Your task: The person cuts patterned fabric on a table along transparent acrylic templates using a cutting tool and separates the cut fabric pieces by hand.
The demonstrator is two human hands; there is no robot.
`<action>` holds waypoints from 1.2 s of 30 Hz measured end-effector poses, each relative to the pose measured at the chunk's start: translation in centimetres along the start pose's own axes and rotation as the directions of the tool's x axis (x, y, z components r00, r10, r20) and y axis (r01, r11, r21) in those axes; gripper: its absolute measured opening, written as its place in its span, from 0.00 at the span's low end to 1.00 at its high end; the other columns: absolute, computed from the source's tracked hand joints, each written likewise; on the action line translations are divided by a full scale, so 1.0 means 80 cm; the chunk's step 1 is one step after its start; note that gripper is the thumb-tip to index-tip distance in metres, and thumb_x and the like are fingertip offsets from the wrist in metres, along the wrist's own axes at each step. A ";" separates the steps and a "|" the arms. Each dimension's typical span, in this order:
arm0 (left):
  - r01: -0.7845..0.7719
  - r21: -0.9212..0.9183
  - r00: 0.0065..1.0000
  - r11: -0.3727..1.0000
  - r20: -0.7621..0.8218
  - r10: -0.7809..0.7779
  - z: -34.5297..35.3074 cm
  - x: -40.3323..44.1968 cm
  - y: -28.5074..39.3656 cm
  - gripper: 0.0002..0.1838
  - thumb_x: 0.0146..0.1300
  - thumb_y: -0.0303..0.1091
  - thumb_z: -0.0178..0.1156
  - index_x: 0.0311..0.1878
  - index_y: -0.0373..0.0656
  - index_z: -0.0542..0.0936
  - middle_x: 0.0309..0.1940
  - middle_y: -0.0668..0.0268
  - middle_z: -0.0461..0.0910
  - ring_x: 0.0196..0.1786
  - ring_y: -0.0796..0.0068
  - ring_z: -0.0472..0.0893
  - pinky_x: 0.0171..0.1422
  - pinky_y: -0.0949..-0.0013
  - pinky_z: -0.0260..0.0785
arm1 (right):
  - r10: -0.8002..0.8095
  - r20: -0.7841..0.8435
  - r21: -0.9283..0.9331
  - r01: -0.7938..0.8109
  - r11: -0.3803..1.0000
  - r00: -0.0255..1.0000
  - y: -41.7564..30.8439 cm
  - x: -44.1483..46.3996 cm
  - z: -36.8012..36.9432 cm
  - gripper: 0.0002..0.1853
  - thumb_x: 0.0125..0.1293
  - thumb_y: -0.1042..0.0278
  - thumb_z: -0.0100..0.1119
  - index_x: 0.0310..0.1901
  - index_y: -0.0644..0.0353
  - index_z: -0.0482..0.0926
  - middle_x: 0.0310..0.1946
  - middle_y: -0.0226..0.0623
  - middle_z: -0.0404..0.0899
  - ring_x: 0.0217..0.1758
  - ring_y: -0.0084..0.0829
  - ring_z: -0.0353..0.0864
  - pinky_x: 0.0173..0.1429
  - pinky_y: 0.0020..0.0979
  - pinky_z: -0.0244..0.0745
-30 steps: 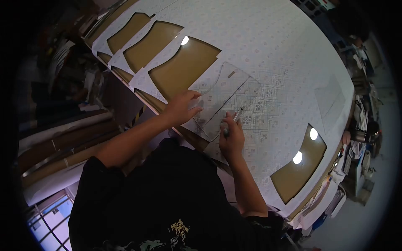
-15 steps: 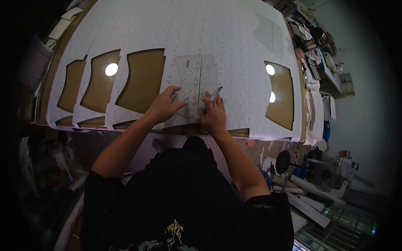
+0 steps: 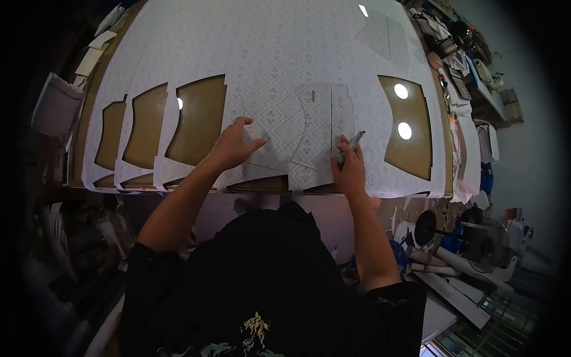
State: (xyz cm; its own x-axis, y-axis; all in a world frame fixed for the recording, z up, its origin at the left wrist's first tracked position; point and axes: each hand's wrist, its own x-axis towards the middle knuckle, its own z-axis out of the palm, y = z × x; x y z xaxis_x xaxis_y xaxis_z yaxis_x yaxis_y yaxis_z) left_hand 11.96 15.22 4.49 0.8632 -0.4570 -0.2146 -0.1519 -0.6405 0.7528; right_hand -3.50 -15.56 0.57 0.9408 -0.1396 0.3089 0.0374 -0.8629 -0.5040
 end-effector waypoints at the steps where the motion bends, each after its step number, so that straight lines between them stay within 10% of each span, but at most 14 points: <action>1: 0.050 0.038 0.999 0.998 -0.005 -0.050 -0.003 0.002 0.008 0.43 0.61 0.52 0.74 0.70 0.33 0.68 0.62 0.40 0.78 0.65 0.41 0.78 0.70 0.51 0.71 | 0.007 -0.002 0.018 -0.007 1.000 1.000 0.003 -0.002 0.000 0.19 0.65 0.75 0.64 0.56 0.60 0.72 0.70 0.47 0.76 0.69 0.57 0.73 0.70 0.47 0.72; 6: 0.240 0.011 0.962 0.971 -0.137 -0.236 0.007 0.048 -0.032 0.39 0.60 0.54 0.74 0.63 0.31 0.76 0.55 0.42 0.83 0.58 0.44 0.83 0.63 0.52 0.74 | -0.042 -0.038 -0.091 0.039 0.995 0.998 0.022 -0.004 0.007 0.22 0.63 0.72 0.65 0.58 0.55 0.71 0.70 0.42 0.76 0.72 0.66 0.68 0.78 0.58 0.61; 8: 0.342 -0.139 0.940 0.929 0.045 -0.339 -0.007 0.050 -0.010 0.34 0.62 0.55 0.71 0.52 0.28 0.81 0.46 0.41 0.85 0.51 0.47 0.86 0.56 0.53 0.75 | -0.018 -0.034 -0.069 0.016 0.998 0.999 0.030 -0.003 0.005 0.23 0.62 0.72 0.65 0.59 0.54 0.71 0.71 0.41 0.76 0.73 0.67 0.66 0.80 0.59 0.58; 11: 0.244 0.109 0.970 0.964 -0.047 -0.240 -0.009 0.040 0.041 0.31 0.66 0.54 0.68 0.44 0.25 0.82 0.41 0.38 0.84 0.46 0.45 0.86 0.50 0.52 0.74 | -0.006 -0.021 -0.035 0.005 0.999 1.000 0.041 -0.002 0.002 0.26 0.60 0.72 0.65 0.60 0.53 0.71 0.71 0.41 0.75 0.75 0.68 0.64 0.81 0.61 0.54; 22: 0.306 0.360 0.941 0.881 -0.253 -0.224 -0.108 -0.029 -0.077 0.26 0.69 0.51 0.66 0.44 0.29 0.82 0.34 0.43 0.83 0.39 0.46 0.83 0.45 0.51 0.72 | 0.006 -0.058 0.020 -0.005 1.000 0.998 0.050 -0.011 -0.005 0.28 0.57 0.75 0.64 0.61 0.55 0.71 0.71 0.44 0.75 0.74 0.66 0.64 0.80 0.66 0.52; 30: 0.432 0.263 0.876 0.863 -0.348 -0.333 -0.070 -0.034 -0.140 0.22 0.70 0.47 0.67 0.41 0.32 0.82 0.31 0.51 0.83 0.34 0.59 0.81 0.42 0.56 0.72 | 0.023 -0.065 0.075 -0.018 0.997 0.998 0.041 -0.009 -0.014 0.33 0.58 0.54 0.77 0.61 0.56 0.73 0.70 0.50 0.74 0.73 0.65 0.64 0.78 0.65 0.54; 36: 0.326 0.213 0.817 0.921 -0.554 -0.161 -0.069 -0.034 -0.127 0.21 0.70 0.44 0.66 0.52 0.35 0.81 0.42 0.45 0.86 0.45 0.45 0.86 0.49 0.53 0.76 | -0.013 -0.102 0.020 0.015 1.000 0.995 0.042 -0.007 -0.012 0.33 0.59 0.53 0.77 0.60 0.59 0.74 0.68 0.52 0.75 0.66 0.60 0.70 0.75 0.56 0.62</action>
State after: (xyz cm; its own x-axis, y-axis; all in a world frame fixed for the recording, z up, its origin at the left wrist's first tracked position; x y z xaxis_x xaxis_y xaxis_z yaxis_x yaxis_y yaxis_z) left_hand 13.81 26.39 0.90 0.9963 0.0719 0.0481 0.0391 -0.8701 0.4912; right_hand -4.25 -18.84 -0.56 0.9010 -0.1774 0.3958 0.0583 -0.8548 -0.5157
